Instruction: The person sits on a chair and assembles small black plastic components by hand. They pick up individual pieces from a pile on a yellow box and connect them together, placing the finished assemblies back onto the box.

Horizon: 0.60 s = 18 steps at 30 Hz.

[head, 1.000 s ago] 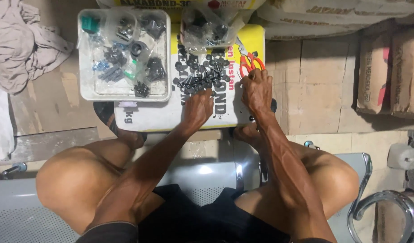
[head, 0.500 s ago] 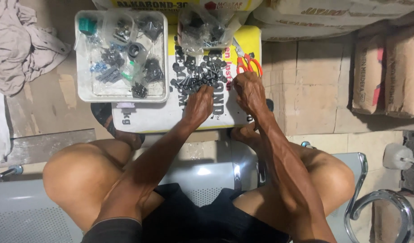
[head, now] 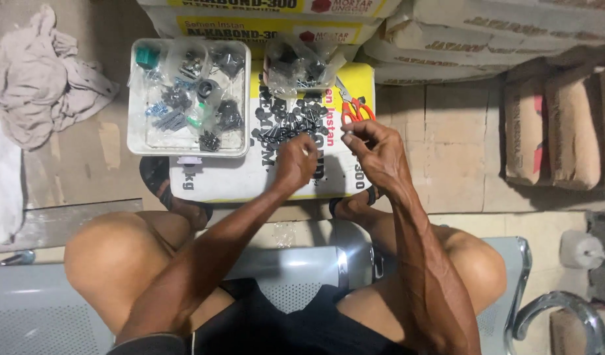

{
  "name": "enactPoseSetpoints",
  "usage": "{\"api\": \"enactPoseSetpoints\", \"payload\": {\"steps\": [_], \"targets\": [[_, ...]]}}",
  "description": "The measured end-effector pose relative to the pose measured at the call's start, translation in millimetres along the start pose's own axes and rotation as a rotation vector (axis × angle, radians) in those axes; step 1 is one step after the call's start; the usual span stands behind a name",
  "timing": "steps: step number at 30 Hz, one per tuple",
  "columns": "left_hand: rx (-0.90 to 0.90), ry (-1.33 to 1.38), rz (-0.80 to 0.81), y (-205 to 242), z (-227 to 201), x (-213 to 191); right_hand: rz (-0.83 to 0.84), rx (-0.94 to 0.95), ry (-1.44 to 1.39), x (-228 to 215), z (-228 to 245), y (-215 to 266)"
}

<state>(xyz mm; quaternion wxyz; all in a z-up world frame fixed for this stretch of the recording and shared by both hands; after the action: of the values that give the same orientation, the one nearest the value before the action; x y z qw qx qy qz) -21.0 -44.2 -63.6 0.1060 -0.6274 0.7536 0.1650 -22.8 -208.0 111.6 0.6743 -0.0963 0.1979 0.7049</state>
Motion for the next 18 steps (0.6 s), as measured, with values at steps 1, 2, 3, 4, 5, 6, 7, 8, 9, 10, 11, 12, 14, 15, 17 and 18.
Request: {"api": "enactPoseSetpoints", "payload": {"steps": [1, 2, 3, 4, 5, 6, 7, 8, 9, 10, 11, 12, 14, 15, 17, 18], "targets": [[-0.004, -0.006, 0.017, 4, -32, -25, -0.009, 0.014, -0.008, 1, 3, 2], [-0.064, 0.208, 0.024, 8, -63, -50, -0.024, -0.024, -0.054, 1, 7, 4], [-0.12, 0.423, 0.022, 7, -94, -76, -0.037, -0.071, -0.096, 2, 12, 2], [-0.12, 0.419, 0.03, 3, -100, -81, -0.044, -0.067, -0.1, 4, 8, 9], [-0.178, 0.529, 0.014, -6, -105, -92, -0.045, -0.136, -0.211, 9, 8, 9], [-0.235, 0.639, -0.002, -15, -110, -105, -0.044, -0.205, -0.322, 15, 9, 8], [-0.229, 0.634, -0.015, -16, -114, -111, -0.036, -0.216, -0.329, 20, 16, 11], [-0.236, 0.659, -0.02, -18, -117, -116, -0.05, -0.224, -0.348, 24, 21, 13], [-0.245, 0.693, -0.011, -20, -120, -116, -0.074, -0.225, -0.356, 24, 25, 17], [-0.24, 0.696, -0.009, -19, -115, -117, -0.076, -0.229, -0.352, 32, 24, 19], [-0.269, 0.731, -0.028, -19, -110, -113, -0.106, -0.229, -0.374, 35, 22, 22], [-0.3, 0.766, -0.045, -20, -104, -108, -0.137, -0.228, -0.396, 39, 18, 24], [-0.311, 0.793, -0.034, -20, -101, -92, -0.143, -0.23, -0.335, 38, 6, 17], [-0.312, 0.798, -0.042, -16, -98, -92, -0.138, -0.247, -0.299, 44, 2, 15], [-0.318, 0.718, -0.047, -10, -105, -94, -0.115, -0.229, -0.285, 45, 5, 16], [-0.307, 0.639, -0.04, -13, -111, -95, -0.109, -0.224, -0.267, 42, 9, 12]]}}
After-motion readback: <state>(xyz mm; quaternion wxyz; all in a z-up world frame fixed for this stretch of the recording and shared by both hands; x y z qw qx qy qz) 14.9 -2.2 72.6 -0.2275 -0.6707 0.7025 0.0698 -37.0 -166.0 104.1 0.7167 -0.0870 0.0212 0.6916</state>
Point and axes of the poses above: each hand's wrist, its own y-axis away from the middle knuckle, its own x-axis out of the palm, z = x × y, the point moved 2 cm from there along -y, towards the middle knuckle, and after that the axes turned 1 degree about -y, right-handed, at the moved point
